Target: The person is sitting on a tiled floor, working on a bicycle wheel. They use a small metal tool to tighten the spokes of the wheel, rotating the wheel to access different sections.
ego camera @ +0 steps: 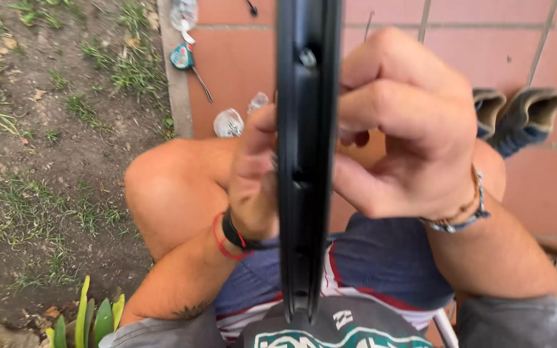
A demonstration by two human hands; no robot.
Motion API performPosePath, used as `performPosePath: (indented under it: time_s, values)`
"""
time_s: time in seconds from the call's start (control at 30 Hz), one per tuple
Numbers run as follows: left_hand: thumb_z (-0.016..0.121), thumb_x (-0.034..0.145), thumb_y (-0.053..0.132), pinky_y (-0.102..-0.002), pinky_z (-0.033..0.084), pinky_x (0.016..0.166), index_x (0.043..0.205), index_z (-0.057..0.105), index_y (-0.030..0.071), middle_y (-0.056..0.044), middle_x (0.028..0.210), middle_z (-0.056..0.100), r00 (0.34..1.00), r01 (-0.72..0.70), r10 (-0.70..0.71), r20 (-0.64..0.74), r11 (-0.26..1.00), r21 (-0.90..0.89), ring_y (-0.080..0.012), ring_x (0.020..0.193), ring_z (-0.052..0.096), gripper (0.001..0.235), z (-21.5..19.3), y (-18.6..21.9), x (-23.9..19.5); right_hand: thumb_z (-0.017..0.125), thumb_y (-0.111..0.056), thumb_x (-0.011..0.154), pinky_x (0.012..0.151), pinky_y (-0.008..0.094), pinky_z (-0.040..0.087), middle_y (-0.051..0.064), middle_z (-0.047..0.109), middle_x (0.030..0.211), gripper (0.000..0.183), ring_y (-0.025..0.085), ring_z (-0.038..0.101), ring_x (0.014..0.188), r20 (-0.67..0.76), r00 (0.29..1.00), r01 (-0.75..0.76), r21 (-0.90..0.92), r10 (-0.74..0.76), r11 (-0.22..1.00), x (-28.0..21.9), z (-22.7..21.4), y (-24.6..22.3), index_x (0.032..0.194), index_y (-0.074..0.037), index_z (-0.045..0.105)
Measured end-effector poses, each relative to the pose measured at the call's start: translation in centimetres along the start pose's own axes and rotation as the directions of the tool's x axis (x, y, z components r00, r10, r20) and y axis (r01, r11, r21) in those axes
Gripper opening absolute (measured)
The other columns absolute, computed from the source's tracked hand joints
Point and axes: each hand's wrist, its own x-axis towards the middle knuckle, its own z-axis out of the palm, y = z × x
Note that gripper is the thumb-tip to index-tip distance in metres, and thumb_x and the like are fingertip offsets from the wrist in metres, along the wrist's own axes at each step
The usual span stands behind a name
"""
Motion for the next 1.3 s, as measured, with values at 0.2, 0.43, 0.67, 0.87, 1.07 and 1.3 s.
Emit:
performPosePath:
  time_s: [0.2,0.43,0.67,0.87,1.07,1.3]
  values:
    - [0.062,0.099,0.068,-0.022,0.039,0.067,0.117,0.064,0.006,0.004,0.089,0.059,0.993,0.110,-0.084,-0.083,0.917,0.384,-0.0050,0.076,0.050,0.065,-1.7,1.3,1.3,0.070,-0.021,0.090,0.072,0.039,0.045,0.020,0.058,0.089,0.028,0.029,0.059,0.077,0.117,0.991,0.052,0.106,-0.064,0.993,0.6,-2.4,0.2,0.086,0.006,0.070]
    - [0.077,0.092,0.050,-0.022,0.024,0.050,0.105,0.063,0.010,0.007,0.070,0.049,0.958,0.281,-0.282,-0.055,0.959,-0.022,-0.0028,0.056,0.036,0.044,0.7,0.3,2.7,0.057,-0.019,0.100,0.058,0.036,0.032,0.011,0.045,0.073,0.027,0.024,0.040,0.061,0.161,0.987,0.012,-0.015,-0.010,1.000,0.1,-1.8,-0.8,0.086,0.002,0.065]
    - [0.066,0.103,0.036,-0.026,0.045,0.056,0.123,0.056,0.001,-0.007,0.085,0.057,0.985,0.168,-0.170,-0.005,0.979,-0.118,-0.0149,0.067,0.057,0.041,-0.1,-0.7,0.9,0.057,-0.012,0.088,0.059,0.035,0.039,0.011,0.049,0.070,0.026,0.025,0.047,0.063,0.014,0.999,0.038,-0.078,-0.037,0.996,-0.2,-0.4,-0.7,0.067,-0.005,0.043]
    - [0.061,0.105,0.043,-0.031,0.057,0.064,0.130,0.058,0.003,-0.011,0.083,0.067,0.950,0.300,-0.301,0.083,0.954,0.019,-0.0188,0.069,0.067,0.047,-0.9,0.2,1.0,0.067,-0.018,0.079,0.047,0.030,0.030,0.006,0.046,0.059,0.030,0.016,0.039,0.047,-0.112,0.988,0.087,-0.170,-0.107,0.982,-1.4,0.4,0.1,0.058,-0.009,0.047]
    - [0.059,0.101,0.051,-0.024,0.053,0.054,0.101,0.064,0.006,-0.004,0.075,0.061,0.937,0.344,-0.348,0.027,0.933,0.107,-0.0125,0.060,0.061,0.045,-0.3,2.7,2.4,0.067,-0.017,0.084,0.056,0.028,0.049,0.007,0.056,0.068,0.018,0.016,0.054,0.055,-0.013,0.995,0.095,0.006,-0.095,0.995,-1.5,0.9,0.9,0.081,-0.001,0.059]
    - [0.058,0.102,0.047,-0.020,0.051,0.056,0.092,0.058,0.010,-0.001,0.076,0.059,0.933,0.339,-0.347,0.093,0.937,0.086,-0.0093,0.061,0.060,0.038,0.5,3.4,2.5,0.063,-0.030,0.093,0.059,0.027,0.059,0.013,0.069,0.089,0.044,0.017,0.070,0.065,0.031,1.000,0.007,-0.084,-0.004,0.996,-3.2,0.9,1.0,0.118,0.006,0.065]
